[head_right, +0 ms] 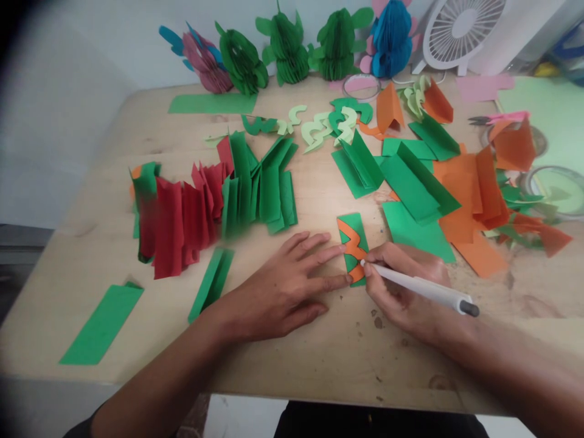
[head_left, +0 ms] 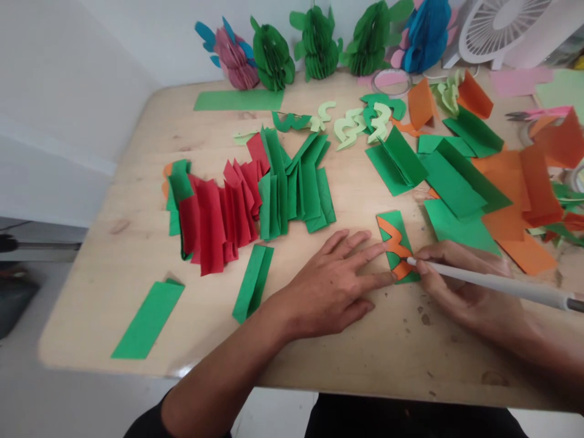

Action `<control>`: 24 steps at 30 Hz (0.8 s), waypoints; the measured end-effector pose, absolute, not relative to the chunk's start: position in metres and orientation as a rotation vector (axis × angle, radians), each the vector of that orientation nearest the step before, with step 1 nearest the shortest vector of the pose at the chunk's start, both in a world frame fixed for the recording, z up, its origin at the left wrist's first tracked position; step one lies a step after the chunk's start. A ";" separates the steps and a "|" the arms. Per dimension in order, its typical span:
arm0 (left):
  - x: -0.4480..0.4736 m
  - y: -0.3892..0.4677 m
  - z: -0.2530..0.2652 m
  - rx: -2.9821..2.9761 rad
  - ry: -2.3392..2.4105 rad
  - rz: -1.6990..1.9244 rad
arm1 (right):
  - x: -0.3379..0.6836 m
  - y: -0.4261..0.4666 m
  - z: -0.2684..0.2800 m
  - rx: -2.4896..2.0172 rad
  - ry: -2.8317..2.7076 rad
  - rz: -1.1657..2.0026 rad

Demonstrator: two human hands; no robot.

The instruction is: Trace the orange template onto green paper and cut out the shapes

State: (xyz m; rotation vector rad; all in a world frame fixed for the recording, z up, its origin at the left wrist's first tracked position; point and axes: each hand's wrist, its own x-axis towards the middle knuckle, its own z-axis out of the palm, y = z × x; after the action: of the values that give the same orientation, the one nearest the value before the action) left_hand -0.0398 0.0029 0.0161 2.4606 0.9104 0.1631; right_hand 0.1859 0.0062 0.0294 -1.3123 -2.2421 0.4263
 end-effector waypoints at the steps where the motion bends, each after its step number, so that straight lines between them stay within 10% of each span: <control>1: -0.040 0.003 0.016 2.462 0.908 0.166 | 0.186 0.006 0.029 -1.320 -2.240 0.434; 24: -0.040 0.002 0.015 2.477 0.906 0.194 | 0.183 0.008 0.022 -1.235 -2.242 0.507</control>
State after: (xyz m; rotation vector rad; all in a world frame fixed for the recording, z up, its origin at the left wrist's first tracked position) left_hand -0.0401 0.0022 0.0153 2.4769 0.9062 0.1937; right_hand 0.1831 0.0082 0.0225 -1.2354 -2.2424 0.5075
